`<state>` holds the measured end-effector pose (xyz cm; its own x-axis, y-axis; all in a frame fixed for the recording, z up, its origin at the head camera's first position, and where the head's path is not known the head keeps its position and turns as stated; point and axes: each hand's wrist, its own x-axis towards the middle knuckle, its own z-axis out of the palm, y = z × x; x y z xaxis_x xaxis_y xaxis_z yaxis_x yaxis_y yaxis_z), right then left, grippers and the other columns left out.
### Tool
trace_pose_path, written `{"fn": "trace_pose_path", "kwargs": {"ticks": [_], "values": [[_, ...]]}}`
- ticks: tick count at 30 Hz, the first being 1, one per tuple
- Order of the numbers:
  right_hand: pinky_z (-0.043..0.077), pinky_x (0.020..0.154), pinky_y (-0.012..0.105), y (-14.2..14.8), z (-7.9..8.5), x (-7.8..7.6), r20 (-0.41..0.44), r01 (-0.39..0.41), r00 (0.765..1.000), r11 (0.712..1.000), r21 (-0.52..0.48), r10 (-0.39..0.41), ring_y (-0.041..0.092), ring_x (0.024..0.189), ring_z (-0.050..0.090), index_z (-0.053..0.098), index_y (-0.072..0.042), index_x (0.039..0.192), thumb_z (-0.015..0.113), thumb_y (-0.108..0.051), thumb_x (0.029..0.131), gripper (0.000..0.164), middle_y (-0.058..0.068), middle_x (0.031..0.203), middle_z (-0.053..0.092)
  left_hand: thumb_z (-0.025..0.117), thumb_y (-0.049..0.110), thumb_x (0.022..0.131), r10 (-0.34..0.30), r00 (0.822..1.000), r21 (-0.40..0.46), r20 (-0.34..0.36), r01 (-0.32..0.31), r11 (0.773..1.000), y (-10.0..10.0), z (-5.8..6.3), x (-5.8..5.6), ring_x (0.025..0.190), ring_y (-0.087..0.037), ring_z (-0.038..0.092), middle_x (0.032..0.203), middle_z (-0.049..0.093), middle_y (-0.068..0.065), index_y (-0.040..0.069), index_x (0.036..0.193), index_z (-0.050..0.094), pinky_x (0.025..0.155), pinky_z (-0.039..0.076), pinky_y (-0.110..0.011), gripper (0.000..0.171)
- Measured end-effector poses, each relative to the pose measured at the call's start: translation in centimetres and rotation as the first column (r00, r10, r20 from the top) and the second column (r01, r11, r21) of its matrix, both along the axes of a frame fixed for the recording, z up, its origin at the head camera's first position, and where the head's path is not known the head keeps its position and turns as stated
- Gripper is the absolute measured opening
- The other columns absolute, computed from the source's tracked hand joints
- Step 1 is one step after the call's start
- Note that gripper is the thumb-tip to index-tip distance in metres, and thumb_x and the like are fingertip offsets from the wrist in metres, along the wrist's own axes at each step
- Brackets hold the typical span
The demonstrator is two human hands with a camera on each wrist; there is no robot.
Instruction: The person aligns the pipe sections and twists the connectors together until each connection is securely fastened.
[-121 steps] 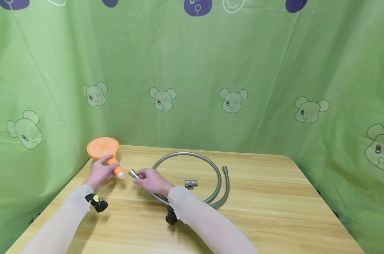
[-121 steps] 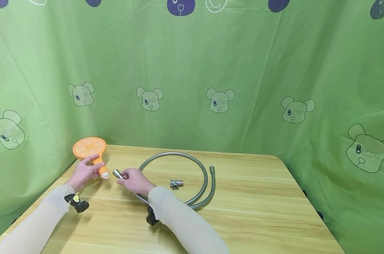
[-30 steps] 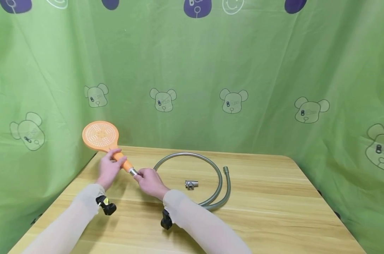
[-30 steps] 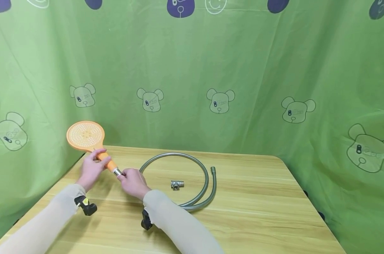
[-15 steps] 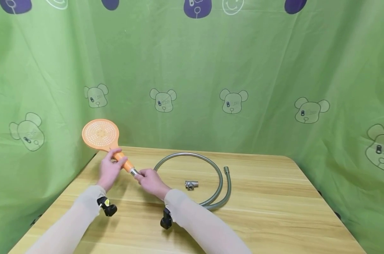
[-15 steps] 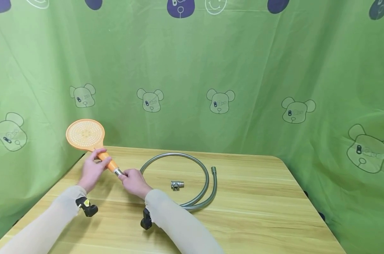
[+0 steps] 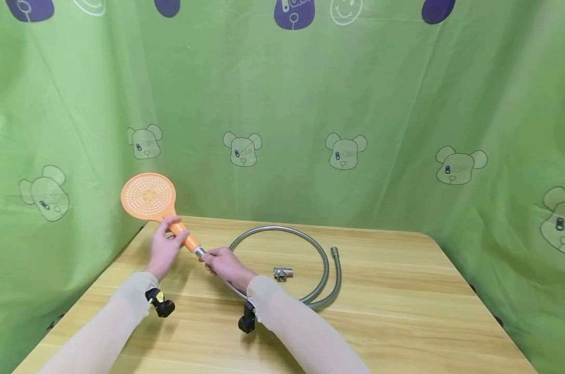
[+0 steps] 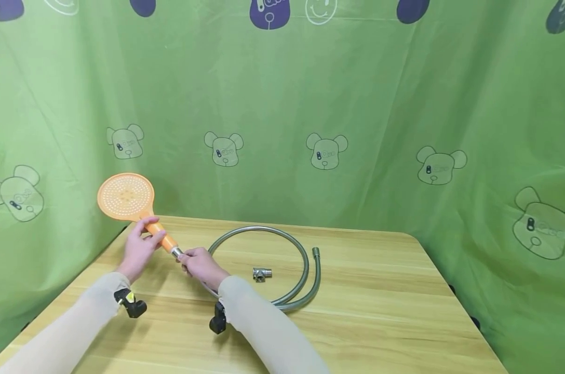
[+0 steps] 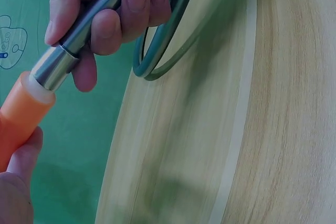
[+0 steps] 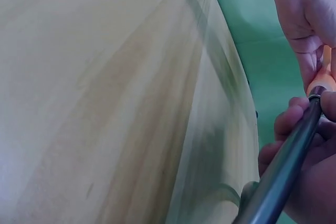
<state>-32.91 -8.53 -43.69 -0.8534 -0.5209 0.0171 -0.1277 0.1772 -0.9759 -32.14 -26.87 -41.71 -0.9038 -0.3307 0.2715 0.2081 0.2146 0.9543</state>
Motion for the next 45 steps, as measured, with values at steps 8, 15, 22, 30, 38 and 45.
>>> {"fn": "trace_pose_path", "kwargs": {"ticks": [8, 15, 22, 30, 38, 45], "values": [[0.046, 0.058, 0.024, -0.05, -0.16, -0.34, 0.040, 0.059, 0.997, 0.998, 0.001, -0.059, 0.015, 0.062, 0.055, 0.068, -0.003, 0.101, 0.064, -0.020, 0.098, 0.017, 0.008, 0.075, 0.065, 0.066, 0.005, 0.095, 0.003, 1.000, 0.014, 0.014, -0.003, 1.000, -0.03, -0.04, 0.17, 0.086, -0.010, 0.060, 0.123, 0.041, -0.018, 0.006, 0.140, 0.049, 0.078, 0.058, -0.015, 0.047], [0.043, 0.057, 0.024, 0.01, 0.19, 0.04, 0.000, 0.083, 0.997, 0.996, 0.035, -0.083, 0.019, 0.065, 0.056, 0.067, 0.001, 0.100, 0.062, -0.019, 0.099, 0.021, 0.005, 0.075, 0.065, 0.067, 0.006, 0.095, 0.001, 1.000, 0.005, 0.013, -0.001, 1.000, 0.00, -0.03, 0.19, 0.086, -0.011, 0.059, 0.125, 0.041, -0.018, 0.005, 0.140, 0.048, 0.078, 0.057, -0.016, 0.049], [0.037, 0.054, 0.023, -0.06, 0.53, 0.54, -0.026, 0.093, 0.995, 0.993, 0.077, -0.091, 0.014, 0.062, 0.050, 0.070, 0.001, 0.103, 0.054, -0.023, 0.102, 0.029, 0.004, 0.075, 0.062, 0.066, 0.005, 0.095, 0.014, 1.000, 0.023, 0.025, -0.015, 1.000, 0.18, -0.03, 0.18, 0.086, -0.009, 0.059, 0.123, 0.042, -0.017, 0.004, 0.140, 0.048, 0.081, 0.058, -0.016, 0.048], [0.031, 0.047, 0.022, -0.35, 0.57, 0.60, -0.046, 0.147, 0.989, 0.983, 0.111, -0.143, 0.009, 0.054, 0.040, 0.070, 0.003, 0.091, 0.069, -0.029, 0.095, 0.033, -0.003, 0.062, 0.050, 0.068, 0.008, 0.095, 0.004, 0.999, 0.015, 0.036, -0.005, 1.000, 0.34, 0.36, 0.19, 0.087, -0.011, 0.058, 0.126, 0.042, -0.017, 0.005, 0.143, 0.046, 0.081, 0.057, -0.016, 0.053], [0.037, 0.049, 0.021, -0.33, 0.49, 0.50, 0.006, 0.175, 0.985, 0.984, 0.034, -0.175, 0.010, 0.059, 0.047, 0.064, -0.006, 0.099, 0.075, -0.019, 0.090, 0.019, -0.002, 0.072, 0.056, 0.070, 0.008, 0.094, 0.010, 0.999, 0.017, 0.040, -0.011, 1.000, 0.23, 0.29, -0.02, 0.087, -0.012, 0.059, 0.125, 0.042, -0.017, 0.005, 0.142, 0.047, 0.080, 0.058, -0.016, 0.053], [0.041, 0.053, 0.021, -0.29, 0.53, 0.25, -0.029, 0.155, 0.988, 0.987, 0.030, -0.154, 0.010, 0.061, 0.050, 0.066, -0.007, 0.090, 0.070, -0.022, 0.094, 0.017, 0.000, 0.073, 0.059, 0.070, 0.009, 0.094, 0.015, 0.999, -0.007, 0.045, -0.014, 1.000, 0.19, 0.50, 0.15, 0.088, -0.013, 0.060, 0.126, 0.042, -0.019, 0.006, 0.141, 0.048, 0.078, 0.058, -0.016, 0.052]]}}
